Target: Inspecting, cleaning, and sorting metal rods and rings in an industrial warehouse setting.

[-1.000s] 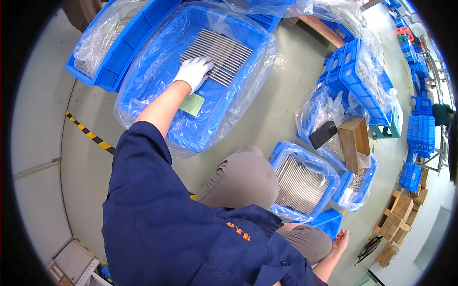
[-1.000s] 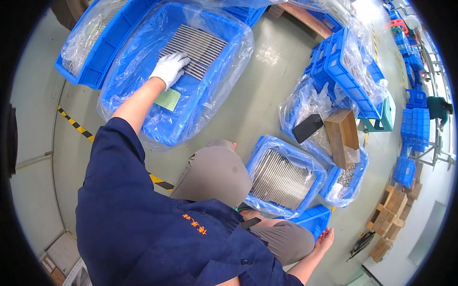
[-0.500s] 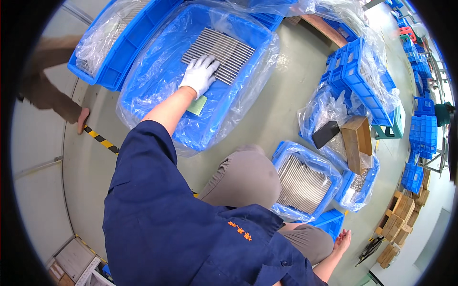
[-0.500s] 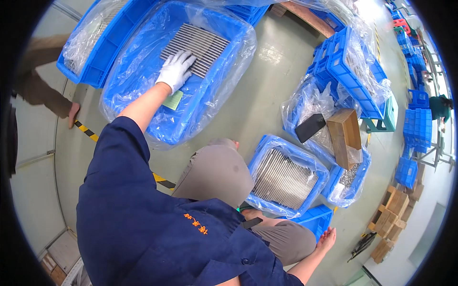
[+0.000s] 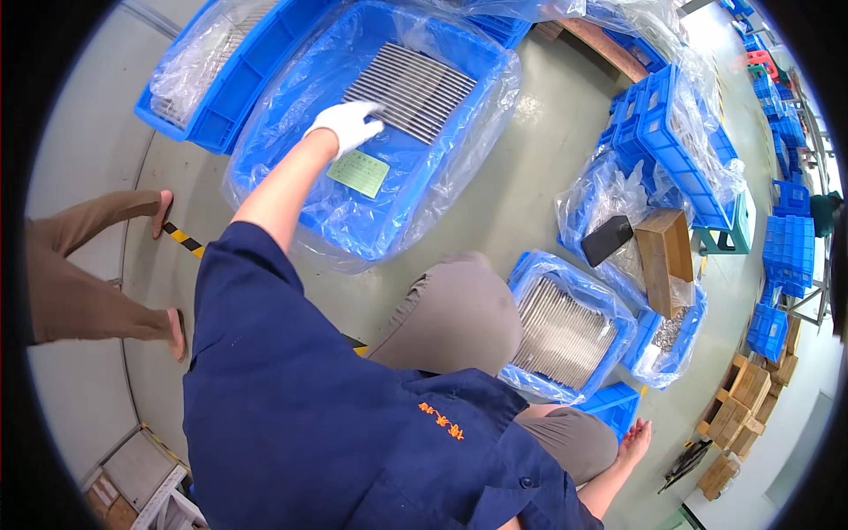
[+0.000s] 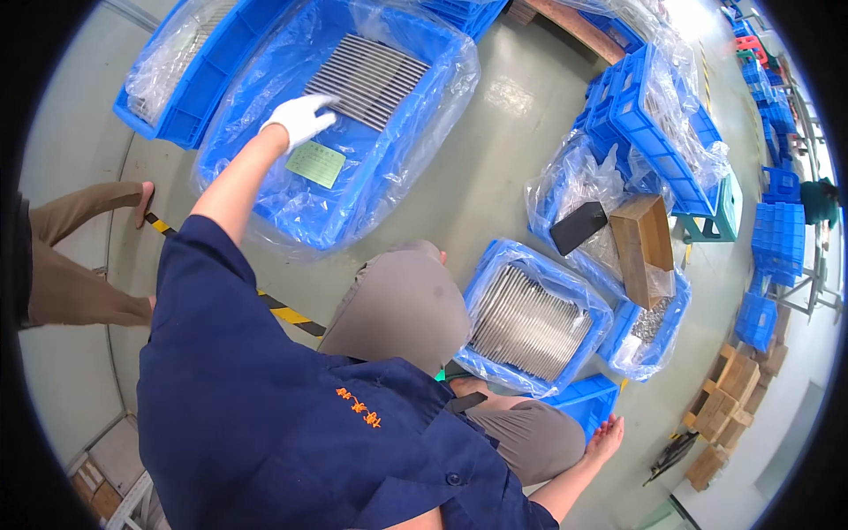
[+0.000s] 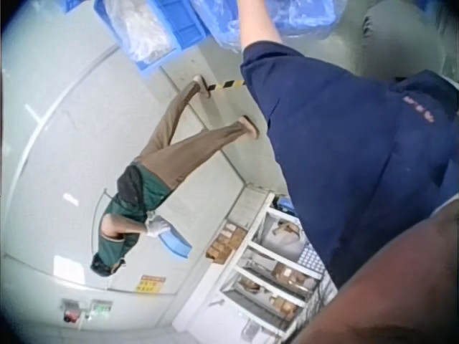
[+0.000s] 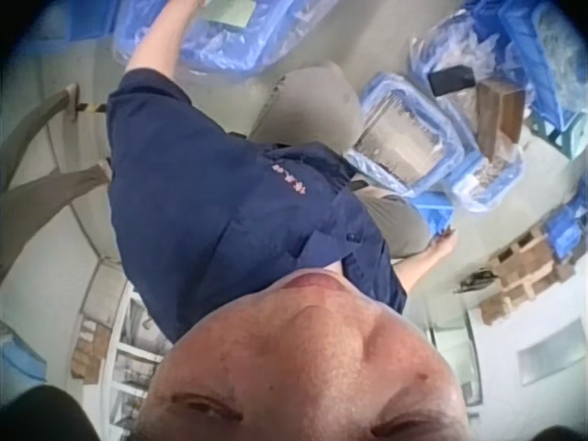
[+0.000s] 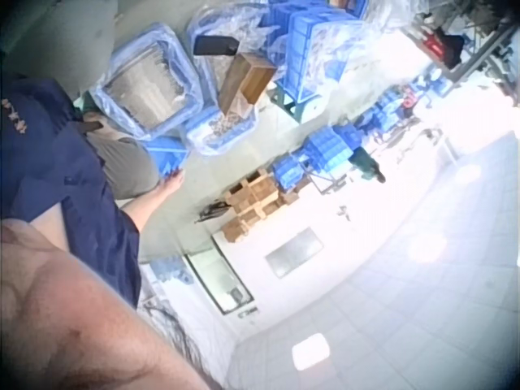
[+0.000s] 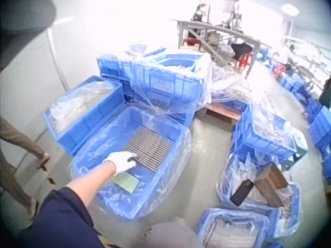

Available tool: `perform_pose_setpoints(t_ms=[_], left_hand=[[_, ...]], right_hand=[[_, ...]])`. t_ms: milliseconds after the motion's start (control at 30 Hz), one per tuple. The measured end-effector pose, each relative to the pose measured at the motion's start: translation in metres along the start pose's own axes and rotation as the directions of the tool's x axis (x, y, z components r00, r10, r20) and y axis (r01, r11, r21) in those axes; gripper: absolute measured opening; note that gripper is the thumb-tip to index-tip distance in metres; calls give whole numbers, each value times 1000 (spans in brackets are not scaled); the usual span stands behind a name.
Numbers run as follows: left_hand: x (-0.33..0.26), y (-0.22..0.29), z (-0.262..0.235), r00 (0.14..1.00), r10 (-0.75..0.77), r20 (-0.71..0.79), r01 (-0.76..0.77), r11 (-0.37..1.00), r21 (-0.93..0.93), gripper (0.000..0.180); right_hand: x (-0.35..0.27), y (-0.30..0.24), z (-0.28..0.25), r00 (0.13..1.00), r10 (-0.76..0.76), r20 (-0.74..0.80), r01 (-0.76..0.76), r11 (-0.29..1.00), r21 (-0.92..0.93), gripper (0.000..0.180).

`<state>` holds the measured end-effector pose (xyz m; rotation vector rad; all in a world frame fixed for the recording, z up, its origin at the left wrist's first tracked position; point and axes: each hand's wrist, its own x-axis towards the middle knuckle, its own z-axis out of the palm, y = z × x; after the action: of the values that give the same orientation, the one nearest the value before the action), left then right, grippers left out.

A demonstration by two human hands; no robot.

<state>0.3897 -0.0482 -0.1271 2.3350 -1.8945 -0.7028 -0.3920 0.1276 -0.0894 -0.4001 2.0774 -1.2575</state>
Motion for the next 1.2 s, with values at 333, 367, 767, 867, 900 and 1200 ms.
perform_pose_setpoints(t_ms=[333, 367, 767, 867, 900, 1200], left_hand=[[-47, 6, 24, 996, -29, 82, -4, 928, 373, 43], [-43, 3, 23, 996, -23, 81, -9, 928, 374, 43], [43, -40, -33, 691, -563, -453, 559, 814, -157, 28], [56, -40, -27, 691, -546, -474, 581, 809, -87, 27], [59, -41, -24, 696, -537, -477, 591, 805, -44, 27], [85, -46, -11, 686, -637, -352, 639, 759, -125, 31]], right_hand=[[-4, -2, 6, 1000, -23, -15, 23, 1000, -12, 26], [-3, 0, 4, 1000, -25, -15, 25, 1000, -6, 27], [-3, -3, 6, 1000, -21, -22, 20, 997, -70, 28], [-10, -6, 9, 997, -12, -78, 4, 995, -104, 29], [-12, -6, 8, 996, -10, -85, 0, 994, -109, 29], [-11, -11, 15, 997, -16, -71, 5, 990, -144, 28]])
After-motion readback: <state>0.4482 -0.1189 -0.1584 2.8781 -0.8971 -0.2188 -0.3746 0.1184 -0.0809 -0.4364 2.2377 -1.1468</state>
